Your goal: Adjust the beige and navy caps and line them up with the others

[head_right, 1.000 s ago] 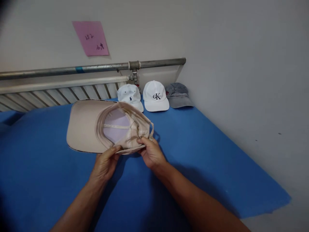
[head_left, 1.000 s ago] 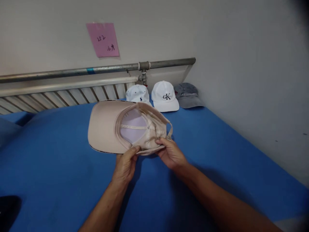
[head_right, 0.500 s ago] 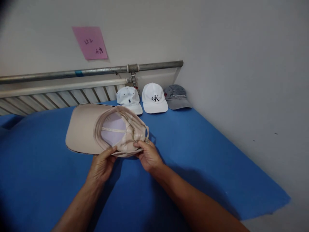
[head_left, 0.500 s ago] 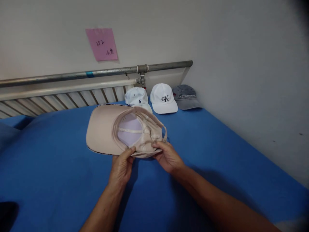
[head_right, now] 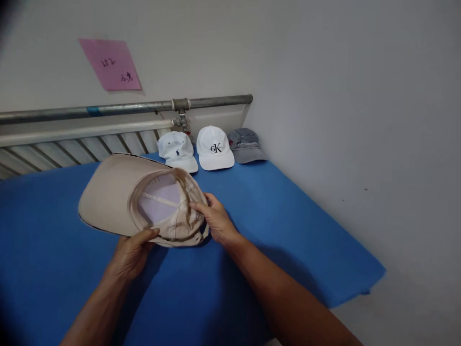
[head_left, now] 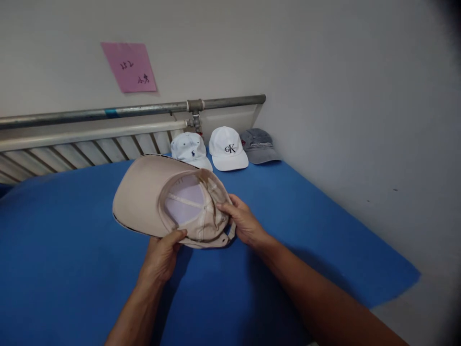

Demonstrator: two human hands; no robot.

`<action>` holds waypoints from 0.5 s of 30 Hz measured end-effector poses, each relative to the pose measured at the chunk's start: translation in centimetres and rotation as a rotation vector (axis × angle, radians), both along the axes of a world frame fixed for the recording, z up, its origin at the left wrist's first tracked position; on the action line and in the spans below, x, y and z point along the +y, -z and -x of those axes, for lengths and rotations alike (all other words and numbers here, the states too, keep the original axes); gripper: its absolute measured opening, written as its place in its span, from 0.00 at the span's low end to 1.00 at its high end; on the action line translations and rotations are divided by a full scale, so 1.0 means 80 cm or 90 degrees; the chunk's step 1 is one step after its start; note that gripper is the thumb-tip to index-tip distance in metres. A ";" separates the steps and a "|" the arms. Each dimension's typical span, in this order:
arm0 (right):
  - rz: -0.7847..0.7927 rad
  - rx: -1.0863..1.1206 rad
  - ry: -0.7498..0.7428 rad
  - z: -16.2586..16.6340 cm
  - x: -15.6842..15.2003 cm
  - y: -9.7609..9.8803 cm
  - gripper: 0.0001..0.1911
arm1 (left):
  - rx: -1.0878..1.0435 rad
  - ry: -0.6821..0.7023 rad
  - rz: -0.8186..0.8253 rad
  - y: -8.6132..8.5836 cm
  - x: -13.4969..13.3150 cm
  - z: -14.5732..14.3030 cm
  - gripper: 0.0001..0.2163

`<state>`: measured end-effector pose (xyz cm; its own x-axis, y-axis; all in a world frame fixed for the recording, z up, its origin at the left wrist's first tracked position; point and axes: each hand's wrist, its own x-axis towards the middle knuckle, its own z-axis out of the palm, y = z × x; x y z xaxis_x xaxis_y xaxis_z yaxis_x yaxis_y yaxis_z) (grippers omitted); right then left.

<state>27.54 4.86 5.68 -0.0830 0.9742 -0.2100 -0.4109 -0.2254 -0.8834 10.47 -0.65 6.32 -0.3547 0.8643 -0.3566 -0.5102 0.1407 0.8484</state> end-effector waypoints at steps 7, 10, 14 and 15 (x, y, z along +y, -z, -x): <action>0.041 -0.013 0.021 -0.002 0.006 0.011 0.12 | 0.016 0.036 0.004 0.002 -0.001 0.000 0.12; 0.043 -0.004 0.034 -0.003 0.007 0.012 0.12 | 0.016 0.041 -0.004 0.002 0.000 0.002 0.11; 0.048 0.047 0.034 -0.002 0.006 0.009 0.14 | 0.000 0.031 -0.019 0.000 0.002 0.005 0.11; 0.048 0.060 0.032 -0.002 0.006 0.008 0.15 | -0.008 0.031 -0.017 -0.001 0.002 0.006 0.12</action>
<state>27.73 5.33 5.01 -0.0570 0.9593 -0.2765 -0.5043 -0.2667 -0.8213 10.01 -0.45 6.38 -0.3077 0.8894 -0.3380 -0.5144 0.1433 0.8455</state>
